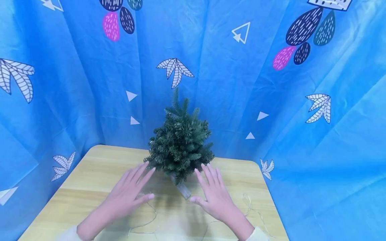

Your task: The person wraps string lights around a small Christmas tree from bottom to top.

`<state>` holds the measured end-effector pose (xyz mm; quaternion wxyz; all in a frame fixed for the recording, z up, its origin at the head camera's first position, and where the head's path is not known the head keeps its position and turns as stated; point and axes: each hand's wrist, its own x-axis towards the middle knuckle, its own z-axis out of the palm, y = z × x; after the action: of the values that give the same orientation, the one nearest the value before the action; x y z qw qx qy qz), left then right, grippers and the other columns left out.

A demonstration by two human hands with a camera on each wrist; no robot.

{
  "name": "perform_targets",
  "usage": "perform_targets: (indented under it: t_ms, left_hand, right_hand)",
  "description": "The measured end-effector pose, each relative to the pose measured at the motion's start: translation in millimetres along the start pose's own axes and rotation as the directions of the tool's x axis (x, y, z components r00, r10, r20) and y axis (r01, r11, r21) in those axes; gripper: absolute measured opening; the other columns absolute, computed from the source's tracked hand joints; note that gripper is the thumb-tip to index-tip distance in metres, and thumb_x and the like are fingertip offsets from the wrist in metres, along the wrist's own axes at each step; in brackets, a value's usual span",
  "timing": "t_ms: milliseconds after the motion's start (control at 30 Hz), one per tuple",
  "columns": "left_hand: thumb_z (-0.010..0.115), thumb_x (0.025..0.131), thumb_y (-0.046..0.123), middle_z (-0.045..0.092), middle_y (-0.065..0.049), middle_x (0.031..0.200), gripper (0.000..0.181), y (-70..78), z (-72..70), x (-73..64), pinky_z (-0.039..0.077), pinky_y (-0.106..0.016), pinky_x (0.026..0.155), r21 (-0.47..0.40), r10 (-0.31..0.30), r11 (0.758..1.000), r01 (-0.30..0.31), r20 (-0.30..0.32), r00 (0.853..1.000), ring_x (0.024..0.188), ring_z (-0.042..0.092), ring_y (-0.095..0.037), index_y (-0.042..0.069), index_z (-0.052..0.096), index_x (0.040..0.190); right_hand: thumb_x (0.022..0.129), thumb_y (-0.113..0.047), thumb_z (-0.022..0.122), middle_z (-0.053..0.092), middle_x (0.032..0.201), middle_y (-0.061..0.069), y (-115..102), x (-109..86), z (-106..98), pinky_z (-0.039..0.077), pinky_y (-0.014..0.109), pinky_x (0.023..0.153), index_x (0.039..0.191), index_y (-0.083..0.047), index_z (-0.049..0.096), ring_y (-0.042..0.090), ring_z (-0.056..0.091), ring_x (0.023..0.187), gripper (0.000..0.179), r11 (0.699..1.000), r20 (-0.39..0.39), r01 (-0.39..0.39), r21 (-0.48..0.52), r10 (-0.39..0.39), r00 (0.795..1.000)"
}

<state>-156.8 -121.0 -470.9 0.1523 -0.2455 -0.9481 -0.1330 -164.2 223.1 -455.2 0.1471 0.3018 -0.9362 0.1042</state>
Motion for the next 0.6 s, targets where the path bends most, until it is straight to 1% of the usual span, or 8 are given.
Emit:
perform_targets:
  t_ms: [67, 133, 200, 267, 367, 433, 500, 600]
  left_hand:
    - [0.047, 0.096, 0.069, 0.008, -0.006, 0.17, 0.085, 0.6, 4.8, -11.5, 0.014, -0.055, 0.123, -0.015, -0.034, 0.999, 0.034, 0.002, 0.999, 0.155, 0.016, -0.032, 0.026, 0.017, 0.163]
    - [0.049, 0.096, 0.067, 0.008, -0.004, 0.17, 0.085, 1.7, 10.6, -25.5, 0.018, -0.057, 0.121, -0.047, -0.077, 0.996, 0.077, 0.005, 0.997, 0.154, 0.019, -0.033, 0.028, 0.015, 0.163]
    - [0.051, 0.097, 0.064, 0.011, -0.004, 0.17, 0.083, 2.6, 17.8, -40.5, 0.024, -0.061, 0.117, -0.089, -0.133, 0.987, 0.134, 0.018, 0.991, 0.152, 0.024, -0.035, 0.029, 0.014, 0.163]
    - [0.052, 0.098, 0.061, 0.018, -0.006, 0.169, 0.08, 2.1, 26.6, -54.9, 0.031, -0.064, 0.112, -0.129, -0.195, 0.972, 0.198, 0.032, 0.98, 0.148, 0.031, -0.037, 0.028, 0.017, 0.163]
    - [0.051, 0.099, 0.06, 0.032, -0.011, 0.163, 0.076, 0.0, 40.9, -73.1, 0.038, -0.066, 0.105, -0.172, -0.283, 0.941, 0.291, 0.072, 0.956, 0.142, 0.041, -0.04, 0.023, 0.027, 0.161]
    - [0.05, 0.099, 0.06, 0.04, -0.013, 0.159, 0.075, -1.4, 48.9, -83.3, 0.041, -0.066, 0.102, -0.189, -0.326, 0.922, 0.339, 0.099, 0.94, 0.138, 0.046, -0.041, 0.018, 0.033, 0.158]
    - [0.051, 0.099, 0.06, 0.046, -0.013, 0.155, 0.074, -2.2, 55.6, -91.8, 0.041, -0.066, 0.101, -0.208, -0.354, 0.904, 0.373, 0.123, 0.927, 0.135, 0.049, -0.041, 0.014, 0.038, 0.156]
    - [0.055, 0.1, 0.053, 0.052, -0.012, 0.15, 0.069, -5.5, 66.3, -100.1, 0.042, -0.066, 0.101, -0.215, -0.375, 0.894, 0.393, 0.124, 0.919, 0.132, 0.052, -0.041, 0.013, 0.041, 0.154]
  right_hand:
    - [0.096, -0.064, 0.049, 0.014, 0.168, 0.017, -3.9, -4.7, 4.2, -0.01, 0.041, 0.126, 0.161, -0.009, 0.021, 0.032, 0.003, 0.157, 0.089, 1.0, -0.011, -0.009, 0.019, 0.009, 1.0]
    - [0.096, -0.061, 0.052, 0.014, 0.168, 0.015, -11.4, -10.1, 9.3, -0.012, 0.034, 0.125, 0.161, -0.01, 0.021, 0.031, 0.005, 0.156, 0.088, 0.998, -0.007, -0.03, 0.048, 0.031, 1.0]
    - [0.096, -0.058, 0.054, 0.013, 0.169, 0.01, -21.8, -15.6, 16.5, -0.003, 0.036, 0.126, 0.161, -0.012, 0.022, 0.029, 0.01, 0.156, 0.086, 0.995, 0.007, -0.061, 0.074, 0.061, 0.998]
    - [0.098, -0.056, 0.054, 0.014, 0.169, 0.006, -33.4, -20.4, 26.8, 0.01, 0.041, 0.125, 0.162, -0.015, 0.021, 0.03, 0.017, 0.154, 0.082, 0.991, 0.027, -0.084, 0.101, 0.082, 0.996]
    - [0.1, -0.054, 0.051, 0.02, 0.168, 0.004, -50.2, -23.8, 48.1, 0.029, 0.054, 0.117, 0.162, -0.019, 0.022, 0.031, 0.028, 0.15, 0.077, 0.983, 0.058, -0.102, 0.155, 0.094, 0.994]
    - [0.101, -0.054, 0.048, 0.029, 0.164, 0.006, -60.7, -23.4, 64.6, 0.034, 0.055, 0.114, 0.161, -0.019, 0.023, 0.032, 0.035, 0.146, 0.073, 0.974, 0.084, -0.103, 0.2, 0.088, 0.993]
    - [0.102, -0.054, 0.045, 0.038, 0.16, 0.008, -71.4, -20.9, 80.9, 0.037, 0.055, 0.113, 0.161, -0.018, 0.025, 0.031, 0.041, 0.143, 0.071, 0.962, 0.129, -0.116, 0.248, 0.086, 0.988]
    - [0.103, -0.057, 0.04, 0.046, 0.154, 0.008, -86.3, -15.5, 105.6, 0.038, 0.054, 0.113, 0.159, -0.017, 0.029, 0.031, 0.046, 0.139, 0.069, 0.942, 0.203, -0.153, 0.3, 0.094, 0.975]
